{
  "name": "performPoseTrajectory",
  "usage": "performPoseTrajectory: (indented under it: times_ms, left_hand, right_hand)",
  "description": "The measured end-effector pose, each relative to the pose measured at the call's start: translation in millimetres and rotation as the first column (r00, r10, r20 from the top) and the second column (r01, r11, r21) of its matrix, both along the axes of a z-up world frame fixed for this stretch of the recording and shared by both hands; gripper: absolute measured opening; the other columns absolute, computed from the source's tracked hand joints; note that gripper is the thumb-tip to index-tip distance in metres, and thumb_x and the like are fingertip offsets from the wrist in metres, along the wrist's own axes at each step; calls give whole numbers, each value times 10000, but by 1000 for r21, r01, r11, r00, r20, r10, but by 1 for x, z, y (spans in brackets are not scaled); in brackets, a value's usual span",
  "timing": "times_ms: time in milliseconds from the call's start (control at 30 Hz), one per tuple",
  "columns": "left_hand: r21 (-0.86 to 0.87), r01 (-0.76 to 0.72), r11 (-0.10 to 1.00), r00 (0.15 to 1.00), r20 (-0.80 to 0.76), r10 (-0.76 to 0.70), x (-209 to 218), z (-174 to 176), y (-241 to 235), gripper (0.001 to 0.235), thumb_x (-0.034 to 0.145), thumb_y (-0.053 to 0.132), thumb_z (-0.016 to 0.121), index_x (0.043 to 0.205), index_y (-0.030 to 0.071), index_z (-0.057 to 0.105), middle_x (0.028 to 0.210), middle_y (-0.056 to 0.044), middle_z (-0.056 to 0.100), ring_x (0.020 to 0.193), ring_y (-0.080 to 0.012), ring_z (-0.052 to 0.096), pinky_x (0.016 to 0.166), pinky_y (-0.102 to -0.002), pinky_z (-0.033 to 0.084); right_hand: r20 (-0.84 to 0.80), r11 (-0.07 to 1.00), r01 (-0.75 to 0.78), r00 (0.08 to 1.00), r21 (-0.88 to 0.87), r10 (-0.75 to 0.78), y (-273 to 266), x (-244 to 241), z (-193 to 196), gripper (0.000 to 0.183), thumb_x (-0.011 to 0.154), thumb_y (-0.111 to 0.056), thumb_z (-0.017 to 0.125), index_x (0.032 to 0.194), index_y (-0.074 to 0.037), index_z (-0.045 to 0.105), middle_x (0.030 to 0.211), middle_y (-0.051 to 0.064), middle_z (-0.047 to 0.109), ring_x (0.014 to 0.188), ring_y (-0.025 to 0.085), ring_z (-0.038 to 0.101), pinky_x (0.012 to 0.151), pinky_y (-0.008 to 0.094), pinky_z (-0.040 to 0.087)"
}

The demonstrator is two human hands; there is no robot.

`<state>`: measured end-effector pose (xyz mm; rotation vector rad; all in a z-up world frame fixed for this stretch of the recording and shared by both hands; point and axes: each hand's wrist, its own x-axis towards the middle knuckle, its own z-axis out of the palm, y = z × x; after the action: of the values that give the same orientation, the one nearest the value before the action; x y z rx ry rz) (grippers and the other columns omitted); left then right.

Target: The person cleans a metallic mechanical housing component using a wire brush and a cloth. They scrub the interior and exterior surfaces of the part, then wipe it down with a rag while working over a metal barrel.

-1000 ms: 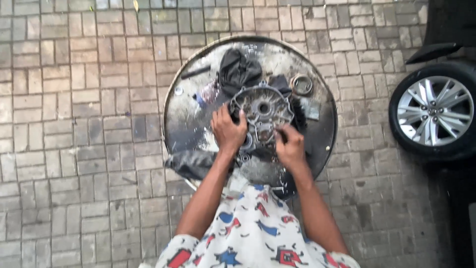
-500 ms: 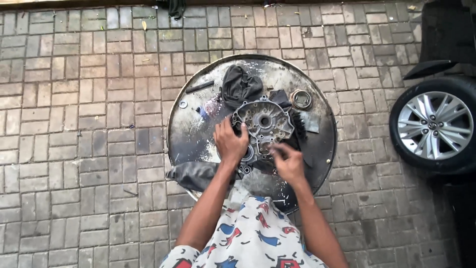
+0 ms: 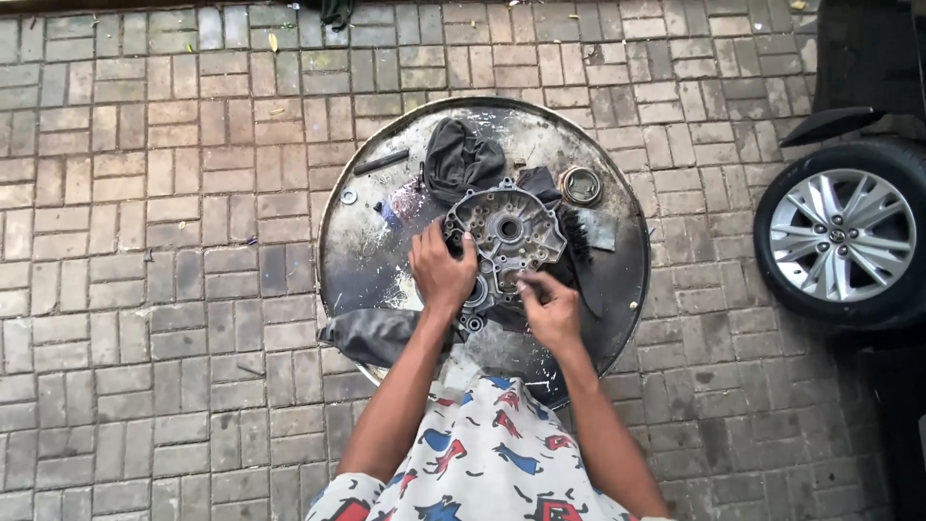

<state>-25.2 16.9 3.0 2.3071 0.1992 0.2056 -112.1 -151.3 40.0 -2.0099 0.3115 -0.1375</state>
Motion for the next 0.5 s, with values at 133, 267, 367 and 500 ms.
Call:
performPoseTrajectory:
  times_ms: [133, 267, 367, 500]
  left_hand:
    - [20, -4, 1000, 1000, 28, 4, 2, -13, -2, 503, 903, 365, 612, 1308, 67, 606, 1143, -157, 706, 1032, -326, 650, 872, -472, 490]
    - [13, -15, 1000, 999, 52, 15, 1, -21, -1, 505, 894, 362, 623, 1304, 67, 611, 1130, -158, 705, 1016, -330, 651, 860, -477, 489]
    - [30, -23, 999, 997, 77, 20, 2, -23, -3, 511, 868, 361, 644, 1287, 69, 620, 1121, -161, 702, 1010, -354, 650, 846, -501, 493]
    - [-8, -14, 1000, 999, 36, 14, 2, -11, -1, 497, 903, 356, 605, 1305, 64, 613, 1119, -161, 704, 1011, -317, 645, 855, -458, 485]
  right_hand:
    - [-10, 999, -26, 1000, 25, 26, -7, 7, 0, 159, 876, -123, 747, 963, -221, 836, 542, -24, 610, 547, 45, 472, 515, 227, 397]
    - [29, 1000, 6, 1000, 10, -6, -4, 3, 3, 109, 900, -130, 753, 964, -185, 822, 630, 84, 700, 559, 100, 567, 549, 307, 475]
    - [7, 999, -26, 1000, 31, 26, -6, -2, -3, 115, 881, -110, 759, 956, -166, 827, 615, 83, 700, 550, 112, 579, 547, 300, 471]
    - [43, 1000, 13, 999, 24, -14, -16, 15, -4, 96, 902, -114, 756, 966, -160, 811, 618, 100, 695, 582, 67, 566, 530, 295, 467]
